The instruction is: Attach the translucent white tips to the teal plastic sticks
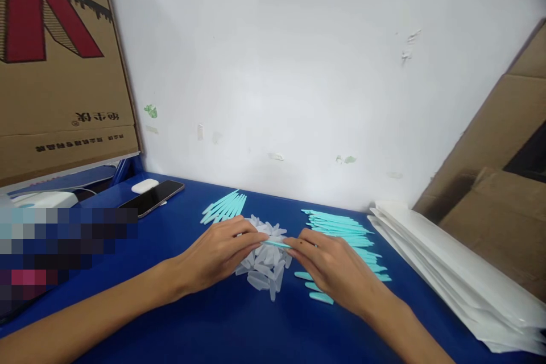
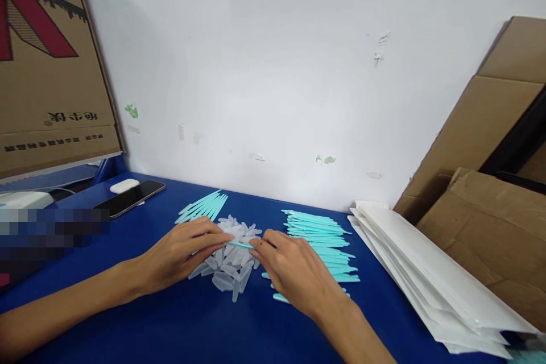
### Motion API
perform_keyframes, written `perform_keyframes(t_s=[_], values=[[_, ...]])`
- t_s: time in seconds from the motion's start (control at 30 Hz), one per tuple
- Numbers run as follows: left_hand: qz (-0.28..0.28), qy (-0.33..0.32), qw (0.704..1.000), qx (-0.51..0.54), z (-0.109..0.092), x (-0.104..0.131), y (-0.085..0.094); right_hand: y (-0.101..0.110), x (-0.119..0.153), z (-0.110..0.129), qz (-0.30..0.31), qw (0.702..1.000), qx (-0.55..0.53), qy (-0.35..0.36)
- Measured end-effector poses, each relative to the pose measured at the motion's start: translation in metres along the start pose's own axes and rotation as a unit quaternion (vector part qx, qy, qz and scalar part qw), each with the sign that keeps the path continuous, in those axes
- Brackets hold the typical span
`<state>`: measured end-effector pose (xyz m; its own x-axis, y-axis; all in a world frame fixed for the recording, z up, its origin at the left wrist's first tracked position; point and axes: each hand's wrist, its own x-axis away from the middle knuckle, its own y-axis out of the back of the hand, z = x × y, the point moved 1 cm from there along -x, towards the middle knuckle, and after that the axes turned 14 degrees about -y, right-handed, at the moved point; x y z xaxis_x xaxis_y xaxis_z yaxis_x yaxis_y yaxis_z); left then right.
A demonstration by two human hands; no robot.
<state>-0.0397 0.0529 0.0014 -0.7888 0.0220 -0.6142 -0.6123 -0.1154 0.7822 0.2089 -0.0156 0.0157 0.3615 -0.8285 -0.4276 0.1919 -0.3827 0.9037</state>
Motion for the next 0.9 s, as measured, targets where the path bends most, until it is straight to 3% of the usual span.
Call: perform_keyframes(t_s=[0.23,0.6,0.9], values=[[0.000,-0.022,1.000,-0.008,-0.005,-0.002,-0.003,-0.004,0.001,0.006,-0.021,0.999,-0.019,0.029],[-0.047,0.020,0.998,-0.022,0.007,0.000,0.003,0.005,-0.004,-0.005,-0.023,0.996,0.090,0.020],[-0.035,-0.014,0.998,-0.041,-0.003,-0.001,0.001,0.006,-0.003,0.001,-0.011,0.999,0.045,0.004]])
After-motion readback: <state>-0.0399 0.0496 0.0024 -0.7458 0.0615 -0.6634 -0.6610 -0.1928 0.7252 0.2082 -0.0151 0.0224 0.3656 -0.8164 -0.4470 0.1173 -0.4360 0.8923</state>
